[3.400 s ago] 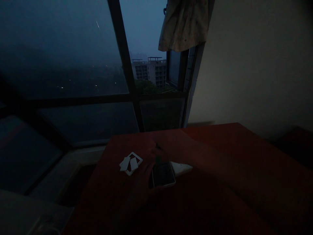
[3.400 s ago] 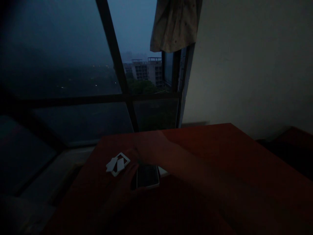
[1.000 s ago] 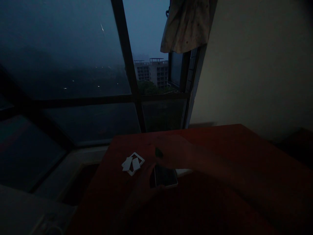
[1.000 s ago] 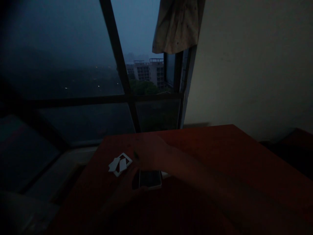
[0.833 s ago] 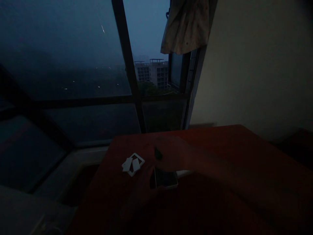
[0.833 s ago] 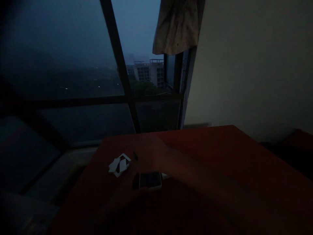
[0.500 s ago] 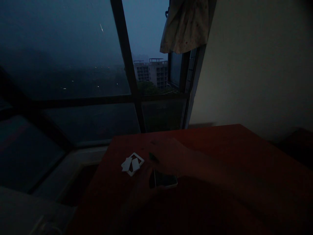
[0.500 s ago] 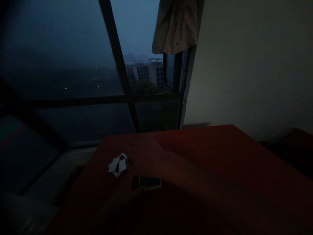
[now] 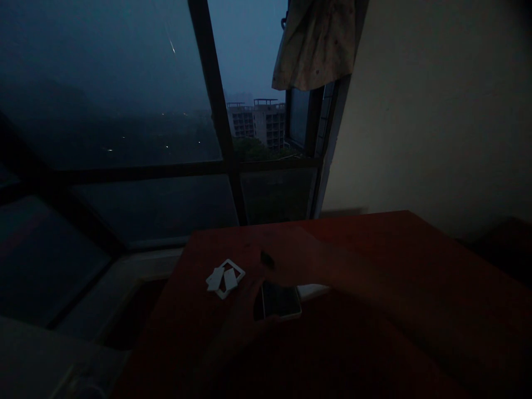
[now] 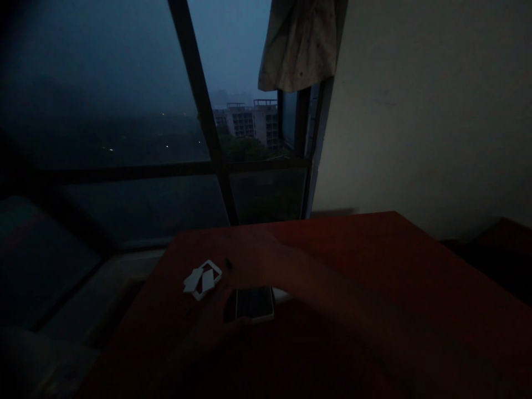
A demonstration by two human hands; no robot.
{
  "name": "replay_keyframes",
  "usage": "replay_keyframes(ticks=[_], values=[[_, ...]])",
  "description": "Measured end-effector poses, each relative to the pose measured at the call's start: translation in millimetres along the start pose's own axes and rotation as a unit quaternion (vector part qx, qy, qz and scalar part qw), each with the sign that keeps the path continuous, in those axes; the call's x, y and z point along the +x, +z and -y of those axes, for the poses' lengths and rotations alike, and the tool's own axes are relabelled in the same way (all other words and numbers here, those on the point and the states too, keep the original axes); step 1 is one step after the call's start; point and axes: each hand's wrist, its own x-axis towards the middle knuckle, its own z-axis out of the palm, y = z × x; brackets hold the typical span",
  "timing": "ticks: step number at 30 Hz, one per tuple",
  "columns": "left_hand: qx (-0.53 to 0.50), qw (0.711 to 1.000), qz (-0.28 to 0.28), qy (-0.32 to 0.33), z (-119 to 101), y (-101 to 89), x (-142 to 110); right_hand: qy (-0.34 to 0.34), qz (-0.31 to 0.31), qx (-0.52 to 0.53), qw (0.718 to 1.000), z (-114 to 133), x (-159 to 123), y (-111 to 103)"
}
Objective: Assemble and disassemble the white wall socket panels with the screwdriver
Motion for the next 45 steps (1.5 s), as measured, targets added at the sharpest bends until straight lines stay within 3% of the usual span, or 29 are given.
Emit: replay_keyframes(ticks=[2, 6, 8, 13, 18, 21, 25, 32, 38, 45], values=[[-0.004, 1.0, -0.002, 0.003, -1.3, -0.8, -0.4, 0.006, -0.001, 0.016, 1.0, -1.1, -0.8, -0.9], [-0.022, 1.0, -0.003, 0.007, -0.9, -0.6, -1.0, 0.101, 0.0, -0.028, 0.995, -0.8, 0.4, -0.3], [-0.025, 1.0, -0.01, 0.004, 0.9, 0.7, -1.2, 0.087, 0.006, -0.018, 0.996, -1.2, 0.2, -1.0], [-0.013, 1.0, -0.007, -0.001, 3.7, 2.0, -0.8, -0.024, 0.002, 0.071, 0.997, -0.6, -3.4, -5.0], [-0.014, 1.0, -0.004, 0.004, 3.6, 2.0, -0.8, 0.079, -0.013, -0.044, 0.996, 7.3, -1.9, -2.2], [-0.021, 1.0, -0.003, 0.005, 6.4, 5.0, -1.1, 0.041, -0.002, -0.045, 0.998, 6.2, -1.1, -2.2], [-0.019, 1.0, -0.004, 0.0, 8.4, 6.5, -1.9, -0.025, 0.028, 0.037, 0.999, -0.4, -1.7, -4.5], [-0.014, 1.0, -0.006, 0.004, 3.6, 1.9, -1.5, 0.097, 0.018, -0.048, 0.994, 3.3, 0.5, -1.5], [-0.017, 1.0, -0.006, 0.011, 3.9, 1.7, -0.8, 0.01, 0.024, 0.018, 1.0, -2.4, -4.4, -5.4], [-0.01, 1.0, -0.002, 0.011, 5.0, 2.0, -2.2, 0.094, 0.035, -0.054, 0.993, -3.0, -1.0, -3.1]])
